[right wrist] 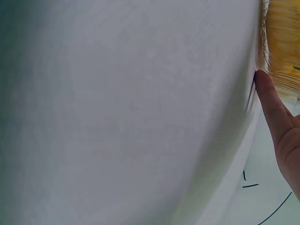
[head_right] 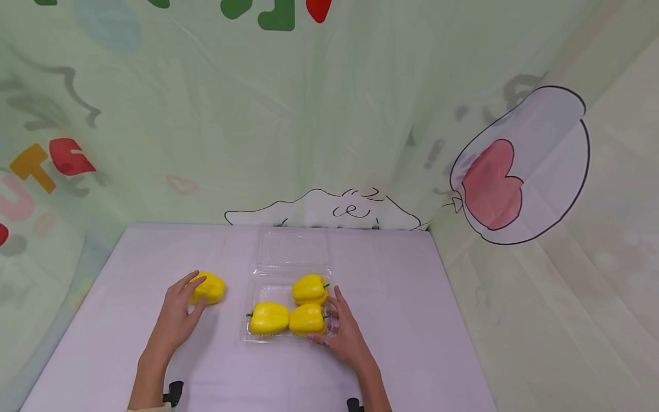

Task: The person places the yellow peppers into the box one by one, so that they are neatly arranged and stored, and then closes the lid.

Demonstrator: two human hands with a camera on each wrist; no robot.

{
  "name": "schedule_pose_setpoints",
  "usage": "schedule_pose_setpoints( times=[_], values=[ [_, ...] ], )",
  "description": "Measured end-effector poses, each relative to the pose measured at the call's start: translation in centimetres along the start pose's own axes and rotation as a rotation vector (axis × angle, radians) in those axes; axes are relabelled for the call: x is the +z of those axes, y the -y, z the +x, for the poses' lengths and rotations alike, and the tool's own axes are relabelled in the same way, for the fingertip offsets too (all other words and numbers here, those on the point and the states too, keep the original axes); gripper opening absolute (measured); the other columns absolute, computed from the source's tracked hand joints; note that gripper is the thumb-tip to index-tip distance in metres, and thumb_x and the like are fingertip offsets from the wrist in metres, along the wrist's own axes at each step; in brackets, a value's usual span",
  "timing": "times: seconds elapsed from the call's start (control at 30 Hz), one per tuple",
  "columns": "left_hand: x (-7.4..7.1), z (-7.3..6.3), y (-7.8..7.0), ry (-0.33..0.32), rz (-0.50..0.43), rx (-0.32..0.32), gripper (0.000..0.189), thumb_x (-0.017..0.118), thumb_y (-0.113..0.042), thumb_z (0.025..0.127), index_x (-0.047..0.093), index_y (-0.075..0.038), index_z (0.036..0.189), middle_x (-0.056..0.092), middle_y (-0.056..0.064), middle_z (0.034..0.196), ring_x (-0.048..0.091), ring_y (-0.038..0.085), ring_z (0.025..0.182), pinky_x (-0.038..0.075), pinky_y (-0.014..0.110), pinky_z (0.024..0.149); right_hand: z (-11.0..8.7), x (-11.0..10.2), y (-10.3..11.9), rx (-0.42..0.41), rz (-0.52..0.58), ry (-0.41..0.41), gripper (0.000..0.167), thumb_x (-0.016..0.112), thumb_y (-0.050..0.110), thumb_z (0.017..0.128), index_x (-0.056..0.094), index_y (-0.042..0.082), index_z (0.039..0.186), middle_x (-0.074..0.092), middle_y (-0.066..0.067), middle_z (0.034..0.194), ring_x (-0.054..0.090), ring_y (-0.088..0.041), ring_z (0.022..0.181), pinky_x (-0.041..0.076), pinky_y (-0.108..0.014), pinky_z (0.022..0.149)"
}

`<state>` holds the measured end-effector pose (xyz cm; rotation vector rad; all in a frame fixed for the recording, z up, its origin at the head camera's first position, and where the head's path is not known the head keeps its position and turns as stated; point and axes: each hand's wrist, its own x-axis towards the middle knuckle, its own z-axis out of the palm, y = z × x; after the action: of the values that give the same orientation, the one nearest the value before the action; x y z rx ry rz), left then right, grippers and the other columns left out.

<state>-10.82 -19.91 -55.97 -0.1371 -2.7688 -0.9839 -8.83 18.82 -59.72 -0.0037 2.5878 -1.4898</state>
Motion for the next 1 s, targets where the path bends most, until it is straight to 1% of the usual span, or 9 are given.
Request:
schedule_pose_setpoints(
  times=[0.13, 0.23, 0.3, 0.47, 0.63, 0.73, 0.83, 1.0],
  values=[
    [-0.1, 0.6, 0.8, 0.014, -0.008, -0.01, 0.051, 0.072, -0.003, 0.096, 0.058, 0.004, 0.145, 0.048, 0.027, 0.159, 0.041, 0.05, 0.145, 0.042, 0.069, 0.119, -0.1, 0.0, -0.1, 0.009, 0.003, 0.0, 0.125, 0.099, 0.028, 0.073, 0.02, 0.021, 0.171, 0.037, -0.012, 0.172, 0.061, -0.038, 0.137, 0.062, -0.045, 0.102],
    [0.1, 1.0, 1.5, 0.04, -0.048, -0.03, 0.051, 0.07, -0.005, 0.097, 0.057, 0.004, 0.146, 0.046, 0.027, 0.16, 0.039, 0.052, 0.146, 0.039, 0.07, 0.12, -0.2, 0.1, -0.1, 0.013, 0.008, 0.001, 0.127, 0.098, 0.029, 0.073, 0.018, 0.022, 0.171, 0.04, -0.013, 0.17, 0.061, -0.037, 0.136, 0.062, -0.046, 0.103],
    [0.3, 1.3, 2.0, 0.058, -0.083, -0.051, 0.052, 0.068, -0.006, 0.099, 0.055, 0.002, 0.148, 0.044, 0.027, 0.162, 0.038, 0.052, 0.148, 0.036, 0.071, 0.122, -0.2, 0.1, -0.1, 0.013, 0.01, 0.002, 0.127, 0.098, 0.03, 0.073, 0.017, 0.022, 0.171, 0.04, -0.013, 0.17, 0.061, -0.037, 0.137, 0.062, -0.046, 0.104],
    [1.0, 2.1, 3.2, 0.08, -0.161, -0.092, 0.055, 0.066, -0.011, 0.102, 0.05, -0.002, 0.154, 0.042, 0.024, 0.165, 0.036, 0.051, 0.151, 0.03, 0.072, 0.125, -0.2, 0.1, -0.1, 0.017, 0.014, 0.004, 0.128, 0.098, 0.03, 0.073, 0.017, 0.023, 0.171, 0.041, -0.013, 0.169, 0.061, -0.037, 0.137, 0.062, -0.046, 0.104],
    [1.5, 2.4, 4.1, 0.098, -0.203, -0.124, 0.055, 0.066, -0.016, 0.103, 0.05, -0.004, 0.155, 0.042, 0.021, 0.167, 0.036, 0.048, 0.154, 0.028, 0.071, 0.127, -0.2, 0.1, -0.1, 0.019, 0.009, 0.004, 0.128, 0.098, 0.031, 0.073, 0.016, 0.023, 0.172, 0.043, -0.012, 0.168, 0.061, -0.037, 0.137, 0.062, -0.045, 0.104],
    [1.6, 2.5, 4.4, 0.103, -0.207, -0.122, 0.055, 0.066, -0.017, 0.104, 0.05, -0.004, 0.155, 0.044, 0.021, 0.166, 0.037, 0.048, 0.153, 0.029, 0.071, 0.126, -0.2, 0.0, -0.1, 0.016, 0.012, 0.002, 0.129, 0.099, 0.03, 0.073, 0.016, 0.023, 0.172, 0.043, -0.012, 0.168, 0.061, -0.038, 0.137, 0.062, -0.044, 0.104],
    [1.6, 2.5, 4.6, 0.105, -0.2, -0.108, 0.055, 0.066, -0.017, 0.103, 0.051, -0.002, 0.154, 0.044, 0.021, 0.165, 0.038, 0.049, 0.151, 0.03, 0.071, 0.125, -0.3, 0.0, -0.1, 0.012, 0.009, 0.002, 0.129, 0.099, 0.03, 0.073, 0.015, 0.022, 0.172, 0.043, -0.012, 0.168, 0.062, -0.037, 0.137, 0.062, -0.043, 0.103],
    [1.5, 2.5, 4.6, 0.123, -0.163, -0.085, 0.053, 0.068, -0.015, 0.101, 0.055, 0.001, 0.15, 0.044, 0.023, 0.165, 0.04, 0.05, 0.149, 0.033, 0.07, 0.124, -0.3, 0.0, 0.0, 0.02, 0.006, -0.001, 0.129, 0.099, 0.03, 0.073, 0.017, 0.024, 0.172, 0.044, -0.009, 0.168, 0.062, -0.035, 0.137, 0.063, -0.042, 0.103]
  ],
)
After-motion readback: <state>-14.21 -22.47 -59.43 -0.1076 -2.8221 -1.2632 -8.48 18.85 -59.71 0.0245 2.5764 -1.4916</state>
